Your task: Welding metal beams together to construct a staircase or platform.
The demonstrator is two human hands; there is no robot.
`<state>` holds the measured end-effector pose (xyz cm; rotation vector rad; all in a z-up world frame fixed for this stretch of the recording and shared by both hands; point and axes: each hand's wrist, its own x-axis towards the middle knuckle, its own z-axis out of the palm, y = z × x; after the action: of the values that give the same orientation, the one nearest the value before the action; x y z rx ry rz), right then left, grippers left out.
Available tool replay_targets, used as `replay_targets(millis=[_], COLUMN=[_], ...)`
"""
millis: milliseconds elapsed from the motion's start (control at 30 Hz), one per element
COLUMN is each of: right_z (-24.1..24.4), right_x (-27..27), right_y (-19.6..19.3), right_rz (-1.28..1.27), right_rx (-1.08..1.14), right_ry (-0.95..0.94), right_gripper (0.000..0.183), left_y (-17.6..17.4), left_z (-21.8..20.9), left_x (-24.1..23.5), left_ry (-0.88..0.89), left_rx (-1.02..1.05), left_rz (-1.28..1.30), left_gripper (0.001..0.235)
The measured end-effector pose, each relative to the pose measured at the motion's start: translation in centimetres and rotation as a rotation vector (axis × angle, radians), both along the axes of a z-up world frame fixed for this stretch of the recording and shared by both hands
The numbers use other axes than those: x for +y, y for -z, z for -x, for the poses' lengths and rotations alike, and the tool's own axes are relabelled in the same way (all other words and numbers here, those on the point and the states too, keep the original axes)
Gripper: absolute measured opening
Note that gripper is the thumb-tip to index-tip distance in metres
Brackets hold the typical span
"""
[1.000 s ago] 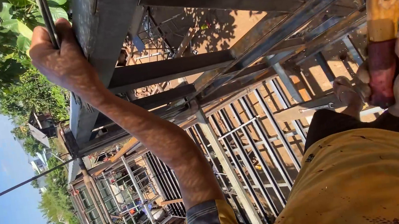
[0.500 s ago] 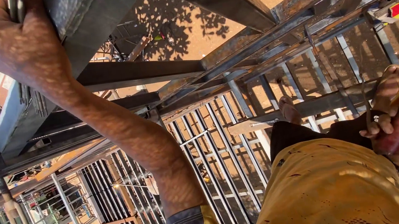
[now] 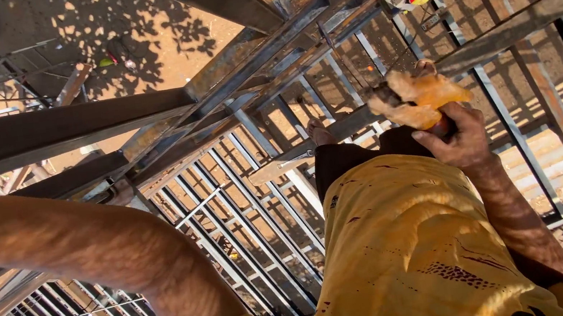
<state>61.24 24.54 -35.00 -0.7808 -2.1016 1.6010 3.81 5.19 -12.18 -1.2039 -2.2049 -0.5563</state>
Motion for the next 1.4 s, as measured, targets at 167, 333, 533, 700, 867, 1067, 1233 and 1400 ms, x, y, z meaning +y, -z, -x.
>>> replay_targets(millis=[167, 333, 533, 700, 867, 1067, 1233, 1400], right_z=[0.8, -3.1, -0.3, 1.1, -2.5, 0.6, 0.8, 1.4], right_x=[-0.5, -0.7, -0.6, 1.2, 2.8, 3.2, 3.9, 3.5], right_y=[-3.7, 3.6, -2.7, -5.4, 0.2, 3.9, 6.5, 5.2], right_rz=[-0.491, -0.565, -0.469, -0.815, -0.475, -0.489, -0.416, -0.525], right_rx=[0.014, -0.038, -0.112, -0.223, -0.043, -0.548, -0.737, -0.541], right_ry=[-0.059, -0.099, -0.116, -0.173, -0.163, -0.215, -0.273, -0.286], right_gripper=[0.05, 0.051, 0.043, 0.052, 0.083, 0.091, 0.082, 0.09], left_y=[4.6, 6.4, 17.3, 19.4, 19.1, 17.8, 17.5, 7.6], left_z=[-4.4, -7.1, -11.8, -15.4, -19.5, -22.4, -25.1, -24.2], left_x=[-0.9, -4.6, -12.3, -15.5, -19.3, -21.8, -22.2, -12.5], left_ry=[0.01, -0.05, -0.117, -0.158, -0.211, -0.226, -0.244, -0.245], left_rx=[-0.103, -0.139, -0.176, -0.215, -0.244, -0.264, -0.28, -0.279], left_rz=[-0.007, 0.006, 0.014, 0.0, 0.008, 0.014, 0.006, 0.013], left_gripper=[0.028, 0.025, 0.023, 0.021, 0.019, 0.017, 0.015, 0.013])
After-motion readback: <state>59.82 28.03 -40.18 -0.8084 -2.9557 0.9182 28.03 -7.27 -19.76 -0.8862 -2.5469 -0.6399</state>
